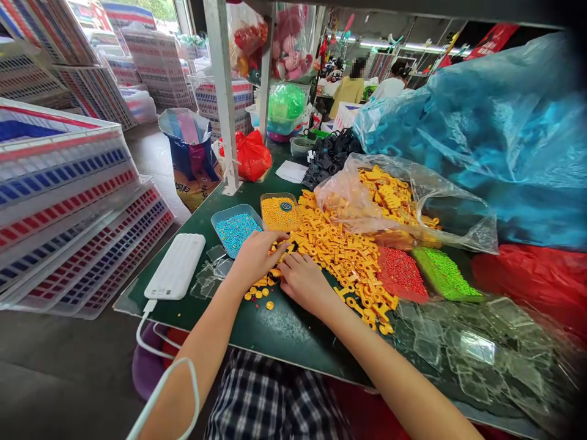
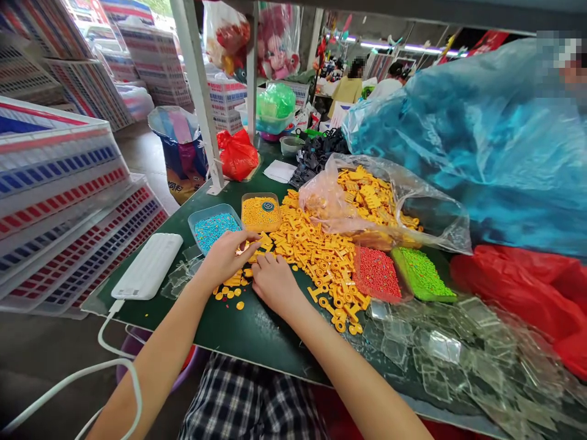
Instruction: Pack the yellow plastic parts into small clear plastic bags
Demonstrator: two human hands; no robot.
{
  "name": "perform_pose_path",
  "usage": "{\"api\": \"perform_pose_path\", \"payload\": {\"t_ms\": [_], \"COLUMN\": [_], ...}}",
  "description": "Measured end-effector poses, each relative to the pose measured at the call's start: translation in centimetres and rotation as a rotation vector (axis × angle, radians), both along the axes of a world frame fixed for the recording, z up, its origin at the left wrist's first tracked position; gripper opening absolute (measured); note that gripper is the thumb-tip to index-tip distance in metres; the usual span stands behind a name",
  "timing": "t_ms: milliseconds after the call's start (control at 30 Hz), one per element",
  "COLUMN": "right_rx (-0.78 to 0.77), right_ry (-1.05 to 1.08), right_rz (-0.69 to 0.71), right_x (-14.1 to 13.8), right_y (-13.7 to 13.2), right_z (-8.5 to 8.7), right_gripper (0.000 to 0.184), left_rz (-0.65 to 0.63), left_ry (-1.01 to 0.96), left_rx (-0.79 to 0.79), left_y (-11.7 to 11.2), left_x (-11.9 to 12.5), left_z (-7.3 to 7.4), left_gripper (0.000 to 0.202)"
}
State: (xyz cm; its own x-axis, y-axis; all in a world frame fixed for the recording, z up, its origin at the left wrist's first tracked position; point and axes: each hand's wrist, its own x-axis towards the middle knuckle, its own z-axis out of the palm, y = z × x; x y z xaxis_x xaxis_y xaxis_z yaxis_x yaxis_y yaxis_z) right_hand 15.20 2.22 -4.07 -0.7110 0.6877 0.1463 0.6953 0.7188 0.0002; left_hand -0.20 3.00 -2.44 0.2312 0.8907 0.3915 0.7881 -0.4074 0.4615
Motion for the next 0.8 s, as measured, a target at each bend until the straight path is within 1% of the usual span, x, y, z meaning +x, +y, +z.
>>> {"api": "perform_pose_path", "payload": {"t_ms": [100, 167, 200, 267, 333, 400, 467, 533, 600, 700, 800], "right_rx": [0.014, -0.014, -0.053, -0.166, -0.251, -0.251, -0.199, -0.145, -0.103, -0.078, -0.058], "right_ry": [0.048, 0.172, 0.266, 0.475, 0.619, 0.664, 0.644, 0.627, 0.627, 0.606, 0.548], "right_rz": [-0.053, -0.144, -0.199, -0.306, -0.403, -0.489, -0.542, -0.563, -0.565, -0.492, -0.404], "right_x": [1.6, 3.3, 4.2, 5.7, 6.7, 7.1, 7.1, 7.3, 7.8, 9.1, 10.0], "right_y": [0.1, -0.6, -1.2, -2.8, -4.8, -6.6, -8.0, -8.8, -9.3, -9.8, -10.2], "right_z": [0.7, 1.0, 0.9, 0.4, -0.6, -1.7, -2.4, -2.6, -2.4, -2.0, -2.3], "right_gripper": [0.016, 0.018, 0.017, 0.016, 0.029, 0.038, 0.037, 0.033, 0.032, 0.027, 0.021], "left_rz": [0.019, 0.031, 0.027, -0.007, -0.073, -0.145, -0.203, -0.245, -0.285, -0.36, -0.448], "left_ry": [-0.027, -0.054, -0.07, -0.108, -0.132, -0.132, -0.115, -0.108, -0.116, -0.12, -0.077], "left_rx": [-0.01, -0.03, -0.047, -0.089, -0.136, -0.185, -0.236, -0.288, -0.344, -0.443, -0.553], "left_y": [0.0, 0.0, -0.1, -0.3, -0.6, -0.9, -1.1, -1.2, -1.3, -1.4, -1.7], "left_x": [-0.1, 0.0, 0.1, 0.4, 0.9, 1.4, 1.8, 1.9, 1.9, 2.1, 2.6], "left_z": [0.2, 0.3, 0.4, 0.6, 0.6, 0.7, 0.7, 0.7, 0.7, 0.8, 0.9], "left_gripper": [0.022, 0.024, 0.026, 0.028, 0.03, 0.03, 0.03, 0.029, 0.029, 0.027, 0.024]}}
